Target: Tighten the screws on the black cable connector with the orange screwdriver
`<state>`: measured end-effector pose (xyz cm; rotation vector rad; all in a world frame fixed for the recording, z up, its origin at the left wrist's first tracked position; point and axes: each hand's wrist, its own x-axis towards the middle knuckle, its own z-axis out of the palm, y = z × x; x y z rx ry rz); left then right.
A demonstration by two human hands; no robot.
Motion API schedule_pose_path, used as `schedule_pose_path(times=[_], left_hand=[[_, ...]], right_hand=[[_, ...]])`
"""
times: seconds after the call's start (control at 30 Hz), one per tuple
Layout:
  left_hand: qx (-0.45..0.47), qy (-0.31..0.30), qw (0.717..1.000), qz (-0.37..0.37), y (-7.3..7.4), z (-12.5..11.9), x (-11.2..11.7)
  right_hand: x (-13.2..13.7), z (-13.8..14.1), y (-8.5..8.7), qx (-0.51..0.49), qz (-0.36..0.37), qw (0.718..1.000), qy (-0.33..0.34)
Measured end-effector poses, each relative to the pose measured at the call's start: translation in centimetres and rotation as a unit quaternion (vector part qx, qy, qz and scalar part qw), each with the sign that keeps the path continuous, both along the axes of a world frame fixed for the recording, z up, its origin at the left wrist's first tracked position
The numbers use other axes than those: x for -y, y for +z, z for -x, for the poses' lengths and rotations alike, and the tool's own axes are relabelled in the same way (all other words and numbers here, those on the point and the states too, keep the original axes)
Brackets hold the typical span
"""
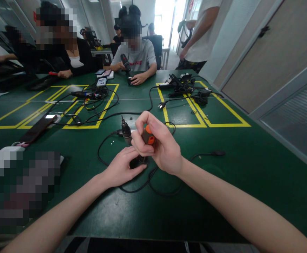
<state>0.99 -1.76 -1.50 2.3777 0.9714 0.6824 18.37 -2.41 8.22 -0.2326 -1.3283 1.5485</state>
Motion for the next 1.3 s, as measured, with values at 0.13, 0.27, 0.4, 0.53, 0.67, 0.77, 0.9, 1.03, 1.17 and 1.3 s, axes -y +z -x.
schedule_pose_path(times=[0.13, 0.27, 0.4, 0.53, 0.67, 0.77, 0.9, 1.03, 1.17, 1.3], left_hand=[[-0.002, -0.001, 1.000, 0.001, 0.11, 0.01, 0.00], [-0.001, -0.002, 1.000, 0.001, 0.08, -0.05, -0.03], [0.005, 0.003, 1.000, -0.004, -0.16, -0.09, -0.03], [0.001, 0.002, 1.000, -0.006, -0.27, -0.06, -0.02], [-0.002, -0.002, 1.000, -0.006, -0.17, -0.05, -0.03], [-0.001, -0.003, 1.000, -0.004, -0.07, -0.06, -0.03], [0.006, -0.001, 1.000, -0.003, -0.02, -0.05, 0.00], [0.011, 0.004, 1.000, -0.004, -0.13, -0.06, -0.01], [0.004, 0.002, 1.000, -0.008, -0.28, -0.05, -0.08], [0.000, 0.000, 1.000, -0.009, -0.33, -0.04, -0.09]], right_hand=[[0.08, -0.01, -0.15, -0.004, 0.010, 1.000, -0.013], [-0.06, -0.07, -0.27, -0.003, 0.002, 1.000, -0.012], [-0.20, 0.07, -0.13, 0.000, 0.000, 1.000, -0.026], [-0.18, 0.20, 0.09, 0.012, 0.017, 1.000, -0.007], [-0.06, 0.01, 0.06, 0.004, 0.026, 1.000, 0.010], [0.02, -0.10, -0.04, -0.002, 0.028, 1.000, 0.009], [0.04, 0.04, -0.07, -0.001, 0.017, 1.000, 0.005], [-0.08, 0.33, 0.08, 0.010, 0.013, 1.000, -0.014], [-0.15, 0.44, 0.14, 0.011, 0.024, 1.000, -0.006], [-0.07, 0.27, 0.02, 0.001, 0.016, 1.000, 0.013]])
